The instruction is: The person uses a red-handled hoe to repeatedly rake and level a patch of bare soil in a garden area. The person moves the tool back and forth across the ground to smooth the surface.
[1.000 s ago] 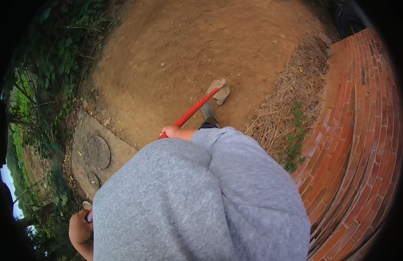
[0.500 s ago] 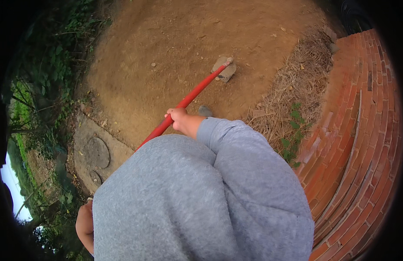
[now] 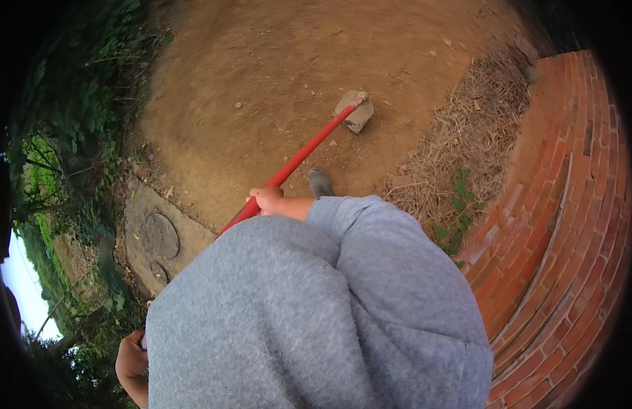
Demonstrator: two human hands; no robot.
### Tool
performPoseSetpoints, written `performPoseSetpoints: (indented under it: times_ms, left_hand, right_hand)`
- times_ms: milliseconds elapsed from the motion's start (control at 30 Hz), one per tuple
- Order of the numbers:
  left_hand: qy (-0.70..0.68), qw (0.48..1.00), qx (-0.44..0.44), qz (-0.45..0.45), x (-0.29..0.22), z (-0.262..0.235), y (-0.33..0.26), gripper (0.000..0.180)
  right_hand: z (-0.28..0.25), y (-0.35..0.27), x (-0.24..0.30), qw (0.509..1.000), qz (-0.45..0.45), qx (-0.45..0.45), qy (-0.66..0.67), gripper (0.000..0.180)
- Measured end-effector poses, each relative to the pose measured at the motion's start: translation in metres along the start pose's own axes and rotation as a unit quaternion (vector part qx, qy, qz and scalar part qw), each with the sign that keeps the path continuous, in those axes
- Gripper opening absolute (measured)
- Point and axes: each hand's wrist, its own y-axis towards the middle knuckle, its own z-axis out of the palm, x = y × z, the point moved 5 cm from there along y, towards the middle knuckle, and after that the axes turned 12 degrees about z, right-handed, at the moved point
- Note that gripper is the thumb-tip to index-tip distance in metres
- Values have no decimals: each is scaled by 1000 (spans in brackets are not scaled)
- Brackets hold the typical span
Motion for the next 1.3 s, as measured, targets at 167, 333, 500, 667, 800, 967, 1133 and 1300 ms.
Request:
performPoseSetpoints:
  times_ms: [167,333,500,667,800,967,1133,1300]
  left_hand:
    - [3,1000,0,9,-6,5,-1,37]
    - [72,997,4,4,-4,-20,-29,37]
    - [74,997,0,33,3,-22,-38,40]
    - [1,998,-26,50,5,15,-2,40]
    - [-41,997,-29,50,-23,44,27,31]
    - [-13,995,-33,94,-65,44,47,25]
    - [82,992,-11,97,-57,23,39,25]
    - [98,990,-19,96,-27,11,27,37]
  right_hand:
    - [-1,-4,9,1000,10,-9,-5,10]
    - [-18,53,-45,979,59,75,-182,11]
    - [-26,77,-43,790,-87,161,-586,12]
    - [-32,27,-7,997,4,-54,-46,14]
    - [-26,-6,67,992,-115,-18,54,23]
    - [-35,0,115,988,-145,-10,42,12]
    - [-44,25,52,997,-54,-29,39,17]
    - [-60,36,9,999,40,-21,-10,12]
